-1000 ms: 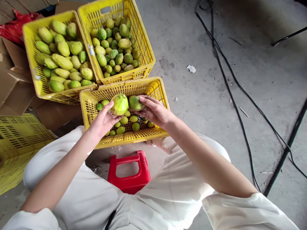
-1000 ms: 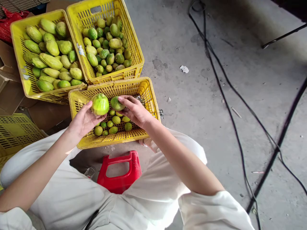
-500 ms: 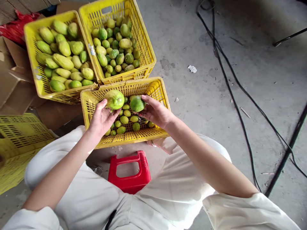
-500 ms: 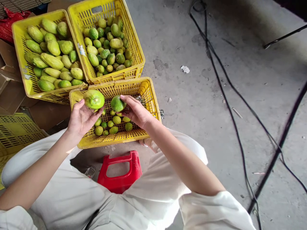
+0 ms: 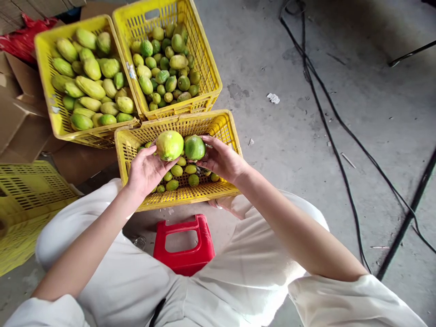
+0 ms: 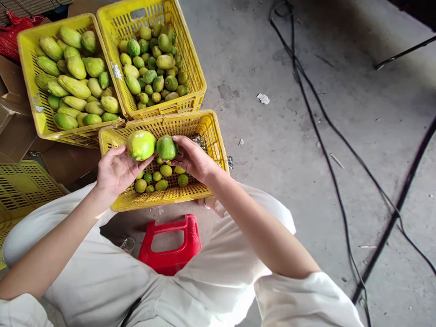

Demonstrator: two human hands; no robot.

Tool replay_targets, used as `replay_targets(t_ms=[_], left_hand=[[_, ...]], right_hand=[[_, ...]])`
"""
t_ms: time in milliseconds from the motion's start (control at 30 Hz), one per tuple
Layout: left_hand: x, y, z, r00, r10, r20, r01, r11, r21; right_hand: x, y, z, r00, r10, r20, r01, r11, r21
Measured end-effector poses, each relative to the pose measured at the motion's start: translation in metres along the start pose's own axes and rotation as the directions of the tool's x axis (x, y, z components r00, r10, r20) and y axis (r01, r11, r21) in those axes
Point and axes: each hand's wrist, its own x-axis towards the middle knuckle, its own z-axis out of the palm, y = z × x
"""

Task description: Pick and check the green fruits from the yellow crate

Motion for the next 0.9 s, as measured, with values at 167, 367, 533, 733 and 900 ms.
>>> replay_targets(t_ms=[167, 367, 533, 733, 900], left_hand=[[0.003, -0.004, -0.002, 1.0, -0.006, 0.019, 0.006, 1.0, 0.004], [0.006, -0.009, -0.005, 0.998, -0.019, 0.062, 0.018, 1.0, 0.018], [0.006, -0.007, -0.002, 1.0, -0.021, 0.002, 0.021, 1.0, 0.014], [0.006, -0.007, -0.002, 0.999, -0.014, -0.044, 0.016, 0.999, 0.047], [0.004, -0.004, 0.005, 0.993, -0.032, -0.116, 0.034, 0.999, 0.01]], right_hand=[[0.002, 0.001, -0.002, 0.999, -0.007, -0.033, 0.007, 1.0, 0.015], [-0.001, 0.0, 0.002, 0.997, -0.009, -0.08, 0.016, 0.997, 0.08], [-0.004, -0.002, 0.005, 0.997, -0.022, -0.069, 0.03, 0.992, 0.121], [-0.002, -0.003, 0.007, 0.993, 0.009, -0.116, 0.008, 0.988, 0.151], [-0.004, -0.007, 0.011, 0.989, 0.045, -0.143, -0.016, 0.981, 0.194]])
